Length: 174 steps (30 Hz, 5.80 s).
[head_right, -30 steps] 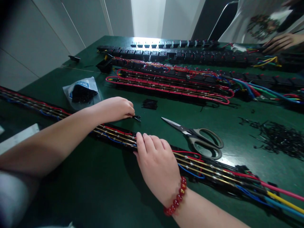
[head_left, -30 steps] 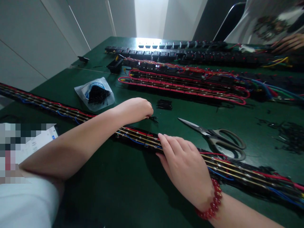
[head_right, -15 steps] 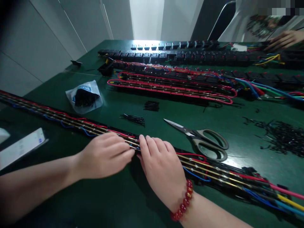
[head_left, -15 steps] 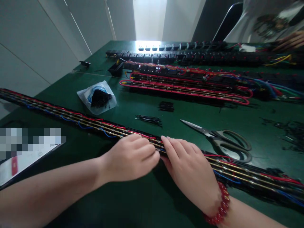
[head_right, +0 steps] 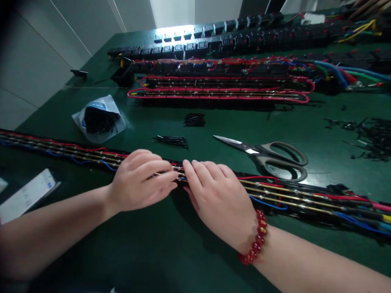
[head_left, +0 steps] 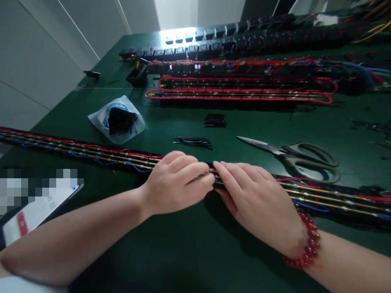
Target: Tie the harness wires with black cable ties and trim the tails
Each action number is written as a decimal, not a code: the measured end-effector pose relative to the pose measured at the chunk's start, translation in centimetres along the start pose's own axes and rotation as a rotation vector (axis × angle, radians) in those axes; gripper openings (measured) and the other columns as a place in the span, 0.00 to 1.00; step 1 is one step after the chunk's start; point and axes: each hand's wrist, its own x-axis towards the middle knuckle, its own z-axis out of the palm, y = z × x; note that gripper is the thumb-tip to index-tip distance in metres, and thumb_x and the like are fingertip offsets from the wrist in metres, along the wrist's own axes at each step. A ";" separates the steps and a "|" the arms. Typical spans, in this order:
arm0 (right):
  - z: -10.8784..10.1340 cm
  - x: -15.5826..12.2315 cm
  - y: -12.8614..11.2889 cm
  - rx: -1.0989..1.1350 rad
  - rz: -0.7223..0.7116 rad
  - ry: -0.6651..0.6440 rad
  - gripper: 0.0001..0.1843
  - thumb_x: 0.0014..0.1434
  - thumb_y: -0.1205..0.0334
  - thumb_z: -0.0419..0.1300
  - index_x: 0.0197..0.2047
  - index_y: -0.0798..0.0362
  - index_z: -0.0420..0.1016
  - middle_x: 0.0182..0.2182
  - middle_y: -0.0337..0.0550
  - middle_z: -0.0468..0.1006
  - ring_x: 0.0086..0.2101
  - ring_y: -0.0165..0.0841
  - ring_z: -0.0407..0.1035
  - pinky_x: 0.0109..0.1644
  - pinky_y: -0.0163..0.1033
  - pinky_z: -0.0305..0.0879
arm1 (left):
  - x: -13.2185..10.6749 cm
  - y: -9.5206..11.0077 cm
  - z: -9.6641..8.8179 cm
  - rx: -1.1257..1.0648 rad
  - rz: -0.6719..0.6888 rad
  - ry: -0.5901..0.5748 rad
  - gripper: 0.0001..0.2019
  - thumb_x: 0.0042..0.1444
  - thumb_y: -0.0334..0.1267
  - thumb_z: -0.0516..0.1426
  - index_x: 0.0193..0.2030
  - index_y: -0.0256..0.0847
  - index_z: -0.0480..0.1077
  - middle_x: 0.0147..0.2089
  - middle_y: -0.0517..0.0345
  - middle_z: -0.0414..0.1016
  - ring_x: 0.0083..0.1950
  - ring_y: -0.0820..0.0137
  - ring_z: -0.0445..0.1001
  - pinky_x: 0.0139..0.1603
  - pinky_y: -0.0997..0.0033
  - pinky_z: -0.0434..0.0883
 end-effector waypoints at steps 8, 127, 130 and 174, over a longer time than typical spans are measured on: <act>-0.8 0.0 -0.3 0.085 0.086 0.019 0.19 0.73 0.61 0.58 0.59 0.65 0.75 0.51 0.58 0.85 0.49 0.45 0.80 0.61 0.52 0.69 | -0.5 -1.2 0.5 0.026 -0.159 -0.223 0.25 0.69 0.61 0.57 0.46 0.37 0.76 0.43 0.52 0.82 0.42 0.60 0.80 0.39 0.59 0.73; -2.0 -3.3 4.4 0.039 0.010 -0.016 0.16 0.74 0.56 0.57 0.52 0.61 0.76 0.43 0.59 0.86 0.40 0.48 0.82 0.41 0.50 0.73 | 0.5 0.5 -0.2 0.086 -0.099 -0.304 0.19 0.73 0.46 0.56 0.59 0.32 0.73 0.54 0.42 0.83 0.52 0.56 0.81 0.49 0.55 0.77; -1.9 -3.1 4.1 0.037 0.006 -0.013 0.17 0.74 0.55 0.57 0.51 0.62 0.76 0.43 0.61 0.85 0.40 0.50 0.82 0.40 0.51 0.73 | 0.6 0.7 0.0 0.068 -0.106 -0.305 0.20 0.73 0.47 0.58 0.60 0.32 0.72 0.54 0.45 0.83 0.51 0.57 0.82 0.47 0.57 0.77; -3.0 -3.5 3.6 0.015 0.113 -0.036 0.21 0.71 0.49 0.61 0.56 0.57 0.73 0.45 0.60 0.86 0.42 0.53 0.82 0.41 0.56 0.76 | 0.6 -0.9 -1.6 0.114 -0.159 -0.435 0.17 0.65 0.45 0.54 0.47 0.36 0.77 0.48 0.43 0.83 0.46 0.53 0.81 0.42 0.53 0.77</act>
